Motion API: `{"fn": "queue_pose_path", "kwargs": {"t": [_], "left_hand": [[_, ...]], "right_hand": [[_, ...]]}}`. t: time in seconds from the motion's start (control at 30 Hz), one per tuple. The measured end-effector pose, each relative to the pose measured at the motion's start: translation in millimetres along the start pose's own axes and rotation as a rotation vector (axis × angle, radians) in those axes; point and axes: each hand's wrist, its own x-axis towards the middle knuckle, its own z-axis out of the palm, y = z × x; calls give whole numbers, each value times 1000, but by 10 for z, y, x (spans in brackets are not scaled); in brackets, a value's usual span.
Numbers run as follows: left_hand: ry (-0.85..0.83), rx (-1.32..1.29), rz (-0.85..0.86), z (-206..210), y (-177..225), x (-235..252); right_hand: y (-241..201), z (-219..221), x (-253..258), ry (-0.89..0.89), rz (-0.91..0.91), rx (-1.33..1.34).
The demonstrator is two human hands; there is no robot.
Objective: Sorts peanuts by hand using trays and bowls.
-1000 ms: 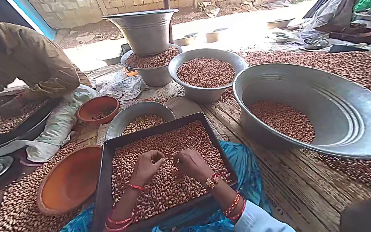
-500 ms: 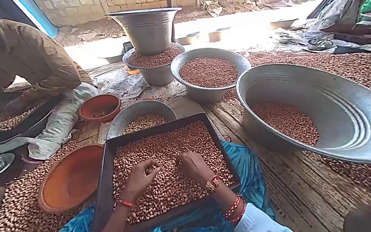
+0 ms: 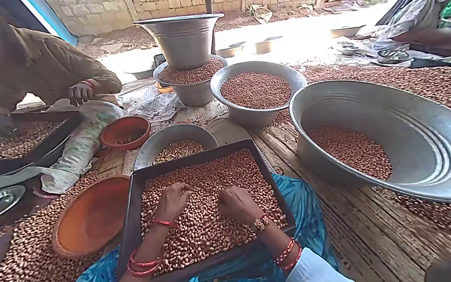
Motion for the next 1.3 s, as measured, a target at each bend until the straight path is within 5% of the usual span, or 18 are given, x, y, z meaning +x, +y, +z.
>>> {"fn": "queue_pose_path", "kwargs": {"t": [0.1, 0.17, 0.37, 0.57, 0.8, 1.0, 1.13, 1.3], "left_hand": [[101, -514, 31, -127, -272, 2], [122, -627, 41, -169, -371, -21], [54, 119, 58, -68, -157, -92], [-11, 210, 19, -13, -64, -82], [249, -773, -56, -330, -551, -7], [175, -33, -103, -290, -287, -78], [124, 86, -98, -130, -238, -2], [193, -635, -28, -217, -548, -59]], "right_hand": [[93, -40, 18, -2, -18, 77], [171, -48, 53, -3, -37, 156], [98, -57, 89, 50, -36, 174], [-173, -115, 236, 120, -110, 133], [-419, -14, 610, 183, -176, 7], [-455, 75, 638, 171, -152, -27], [-404, 93, 644, 154, -157, 7], [-297, 45, 639, 138, -160, 152]]}}
